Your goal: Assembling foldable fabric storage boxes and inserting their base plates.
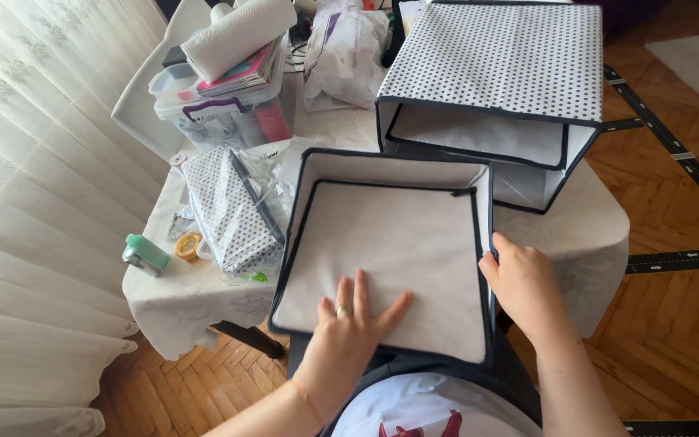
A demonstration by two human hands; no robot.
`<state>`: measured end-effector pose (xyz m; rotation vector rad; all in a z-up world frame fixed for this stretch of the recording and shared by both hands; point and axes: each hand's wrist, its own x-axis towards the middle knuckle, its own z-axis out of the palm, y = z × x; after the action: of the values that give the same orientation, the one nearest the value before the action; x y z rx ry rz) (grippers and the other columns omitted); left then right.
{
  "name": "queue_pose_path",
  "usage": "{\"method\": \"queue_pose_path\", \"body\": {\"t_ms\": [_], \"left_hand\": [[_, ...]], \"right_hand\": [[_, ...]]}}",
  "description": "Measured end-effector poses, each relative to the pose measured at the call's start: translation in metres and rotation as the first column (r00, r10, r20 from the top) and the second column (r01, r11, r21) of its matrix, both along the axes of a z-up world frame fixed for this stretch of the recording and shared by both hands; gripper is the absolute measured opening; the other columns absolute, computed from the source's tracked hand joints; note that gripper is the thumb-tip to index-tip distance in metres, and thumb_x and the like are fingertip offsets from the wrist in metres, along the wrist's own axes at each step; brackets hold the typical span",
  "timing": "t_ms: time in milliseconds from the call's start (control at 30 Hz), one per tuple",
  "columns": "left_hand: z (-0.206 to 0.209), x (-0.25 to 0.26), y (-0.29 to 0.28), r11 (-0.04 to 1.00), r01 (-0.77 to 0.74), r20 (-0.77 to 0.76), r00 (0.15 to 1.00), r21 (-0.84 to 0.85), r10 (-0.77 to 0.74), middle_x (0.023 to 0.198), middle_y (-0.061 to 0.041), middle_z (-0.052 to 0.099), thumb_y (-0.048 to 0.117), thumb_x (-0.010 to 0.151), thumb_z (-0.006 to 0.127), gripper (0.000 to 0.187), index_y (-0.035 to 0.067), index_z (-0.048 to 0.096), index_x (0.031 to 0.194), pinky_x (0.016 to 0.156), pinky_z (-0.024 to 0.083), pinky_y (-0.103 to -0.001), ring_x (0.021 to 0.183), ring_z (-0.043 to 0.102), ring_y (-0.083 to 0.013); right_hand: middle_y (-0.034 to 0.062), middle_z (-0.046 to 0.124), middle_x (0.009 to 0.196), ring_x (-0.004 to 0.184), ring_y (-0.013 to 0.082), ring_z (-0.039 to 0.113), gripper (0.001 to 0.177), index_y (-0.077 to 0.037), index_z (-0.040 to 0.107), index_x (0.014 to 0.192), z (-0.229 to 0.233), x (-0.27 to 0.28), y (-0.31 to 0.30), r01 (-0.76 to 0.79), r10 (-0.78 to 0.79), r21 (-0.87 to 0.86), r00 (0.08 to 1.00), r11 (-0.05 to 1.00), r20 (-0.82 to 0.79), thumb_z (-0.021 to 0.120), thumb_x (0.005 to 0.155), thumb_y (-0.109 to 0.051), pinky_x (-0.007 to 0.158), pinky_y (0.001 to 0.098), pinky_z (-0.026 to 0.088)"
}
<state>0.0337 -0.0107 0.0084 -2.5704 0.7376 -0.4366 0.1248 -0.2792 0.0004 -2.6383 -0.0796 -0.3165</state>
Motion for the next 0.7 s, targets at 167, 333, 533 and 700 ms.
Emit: {"method": "queue_pose_path", "body": {"t_ms": [167,333,533,700], "left_hand": [[0.009,0.026,-0.005,0.986,-0.106,-0.070,0.991,0.128,0.115,0.149,-0.038,0.040,0.013,0.090,0.054,0.090,0.036,0.004,0.163,0.079,0.056,-0.040,0.127,0.053,-0.0455],[0.034,0.046,-0.006,0.970,-0.196,-0.337,0.912,0.145,0.234,0.157,-0.036,0.027,0.009,0.096,0.054,0.096,0.048,-0.006,0.161,0.074,0.058,-0.047,0.134,0.045,-0.0515],[0.036,0.064,-0.002,0.972,-0.225,-0.548,0.807,0.061,0.221,0.166,-0.032,0.003,0.006,0.093,0.062,0.106,0.059,-0.005,0.157,0.096,0.043,-0.073,0.148,0.020,-0.0563],[0.056,0.088,0.007,0.967,-0.246,-0.763,0.611,0.070,0.210,0.168,-0.025,-0.013,0.007,0.084,0.073,0.121,0.055,-0.011,0.157,0.106,0.023,-0.081,0.154,-0.002,-0.0522]], "right_hand": [[0.0226,0.068,0.067,0.062,0.0401,0.069,0.018,0.000,0.065,0.090,0.007,0.000,0.004,-0.028,0.029,0.019,0.999,0.999,-0.020,0.064,0.092,-0.017,0.063,0.0492,0.056],[0.0221,0.065,0.060,0.054,0.0369,0.069,0.022,0.002,0.064,0.087,0.016,0.000,0.005,-0.033,0.036,0.038,0.995,0.999,-0.091,0.063,0.094,-0.019,0.058,0.0460,0.055],[0.0213,0.072,0.071,0.070,0.0329,0.072,0.032,-0.002,0.068,0.095,0.021,0.002,0.005,-0.037,0.008,-0.281,0.995,0.959,-0.103,0.063,0.101,-0.033,0.068,0.0416,0.058],[0.0183,0.055,0.137,0.123,0.0314,0.056,0.081,-0.010,0.040,0.156,0.056,-0.006,0.050,-0.108,0.084,-0.510,0.994,0.853,-0.069,0.065,0.092,-0.053,0.096,0.0436,0.054]]}}
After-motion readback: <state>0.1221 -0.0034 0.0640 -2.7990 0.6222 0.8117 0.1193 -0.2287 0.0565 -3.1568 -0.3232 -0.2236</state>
